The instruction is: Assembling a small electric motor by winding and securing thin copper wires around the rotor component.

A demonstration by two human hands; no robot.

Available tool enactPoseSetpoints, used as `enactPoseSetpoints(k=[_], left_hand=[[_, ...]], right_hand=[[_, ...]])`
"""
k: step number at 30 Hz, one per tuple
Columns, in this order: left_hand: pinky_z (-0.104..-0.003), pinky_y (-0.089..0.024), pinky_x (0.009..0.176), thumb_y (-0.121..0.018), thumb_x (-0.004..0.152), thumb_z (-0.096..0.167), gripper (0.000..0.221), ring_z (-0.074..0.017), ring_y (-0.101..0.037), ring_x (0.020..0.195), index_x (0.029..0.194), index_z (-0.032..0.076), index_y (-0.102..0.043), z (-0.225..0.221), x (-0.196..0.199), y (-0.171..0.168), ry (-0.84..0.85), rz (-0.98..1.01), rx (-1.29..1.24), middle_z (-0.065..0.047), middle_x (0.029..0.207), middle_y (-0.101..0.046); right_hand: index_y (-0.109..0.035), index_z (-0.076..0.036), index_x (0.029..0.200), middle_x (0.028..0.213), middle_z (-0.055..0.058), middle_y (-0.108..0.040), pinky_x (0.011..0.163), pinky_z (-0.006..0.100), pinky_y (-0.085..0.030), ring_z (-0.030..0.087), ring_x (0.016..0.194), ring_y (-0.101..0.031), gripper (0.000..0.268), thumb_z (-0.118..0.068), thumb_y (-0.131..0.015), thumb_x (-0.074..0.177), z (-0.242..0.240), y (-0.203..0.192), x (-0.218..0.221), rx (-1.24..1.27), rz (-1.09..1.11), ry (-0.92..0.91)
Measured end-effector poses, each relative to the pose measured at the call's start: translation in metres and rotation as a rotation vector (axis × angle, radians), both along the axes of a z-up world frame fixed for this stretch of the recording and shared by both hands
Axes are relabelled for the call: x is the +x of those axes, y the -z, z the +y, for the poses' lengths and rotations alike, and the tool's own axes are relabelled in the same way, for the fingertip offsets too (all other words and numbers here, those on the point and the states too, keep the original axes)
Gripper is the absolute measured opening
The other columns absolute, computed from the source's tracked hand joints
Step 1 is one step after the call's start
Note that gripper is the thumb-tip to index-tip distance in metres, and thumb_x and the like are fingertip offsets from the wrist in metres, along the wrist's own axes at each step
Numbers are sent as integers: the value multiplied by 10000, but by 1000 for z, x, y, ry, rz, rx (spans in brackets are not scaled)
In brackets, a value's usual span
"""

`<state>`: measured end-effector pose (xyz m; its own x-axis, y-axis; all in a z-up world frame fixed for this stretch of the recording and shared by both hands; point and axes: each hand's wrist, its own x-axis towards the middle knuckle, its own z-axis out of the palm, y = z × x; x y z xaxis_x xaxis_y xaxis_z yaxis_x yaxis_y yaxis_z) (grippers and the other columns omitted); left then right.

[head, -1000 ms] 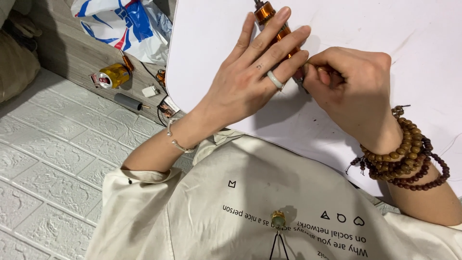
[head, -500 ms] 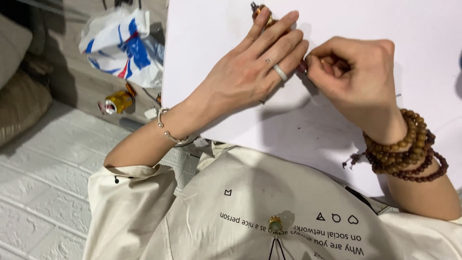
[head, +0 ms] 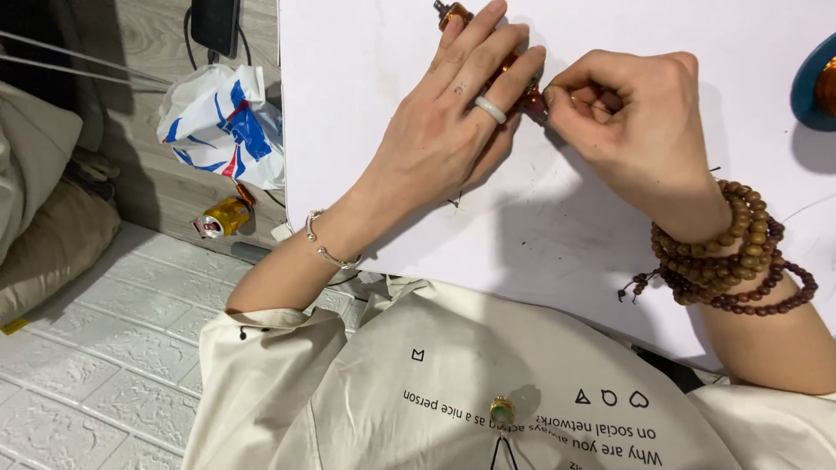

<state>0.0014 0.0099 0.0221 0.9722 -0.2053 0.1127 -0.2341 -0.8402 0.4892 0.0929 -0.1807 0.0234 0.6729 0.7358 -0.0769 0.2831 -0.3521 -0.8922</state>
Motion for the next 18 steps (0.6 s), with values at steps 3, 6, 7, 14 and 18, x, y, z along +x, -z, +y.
enactPoseSetpoints(k=[3, 6, 7, 14, 18], left_hand=[[-510, -262, 1242, -781, 989, 72, 430, -339, -319, 1417, 1359, -19, -581, -3, 0, 3, -28, -25, -43, -192, 1425, -484], [-508, -293, 1242, -813, 973, 61, 434, -322, -343, 1412, 1343, -2, -596, -4, -1, 5, -49, -39, -63, -163, 1417, -499], [-508, -293, 1242, -813, 973, 61, 434, -322, -343, 1412, 1343, -2, -596, -4, -1, 7, -49, -39, -65, -163, 1417, -499], [-485, -295, 1236, -826, 955, 78, 423, -330, -363, 1396, 1322, 3, -628, -4, -3, 9, -53, -59, -75, -149, 1400, -515], [-468, -303, 1247, -819, 986, 94, 426, -308, -332, 1416, 1353, 1, -625, -2, -5, 14, -38, -55, -60, -136, 1443, -494]], right_hand=[[-726, 120, 928, 640, 54, -555, 480, 205, -274, 87, 538, -377, 37, 134, -700, 951, 1, -2, -2, -1, 12, 5], [-720, 126, 939, 637, 53, -544, 487, 205, -263, 88, 544, -367, 38, 136, -691, 961, 0, -3, -3, -5, 36, 20], [-720, 126, 939, 637, 53, -544, 487, 205, -263, 88, 544, -367, 38, 136, -691, 961, 0, -3, -3, -7, 36, 21], [-723, 146, 959, 646, 66, -541, 489, 207, -267, 93, 547, -366, 43, 166, -691, 980, 1, -3, -4, 1, 35, 8], [-721, 144, 948, 634, 57, -521, 494, 210, -264, 93, 546, -362, 43, 164, -699, 980, 1, -3, -4, -3, 29, -5]])
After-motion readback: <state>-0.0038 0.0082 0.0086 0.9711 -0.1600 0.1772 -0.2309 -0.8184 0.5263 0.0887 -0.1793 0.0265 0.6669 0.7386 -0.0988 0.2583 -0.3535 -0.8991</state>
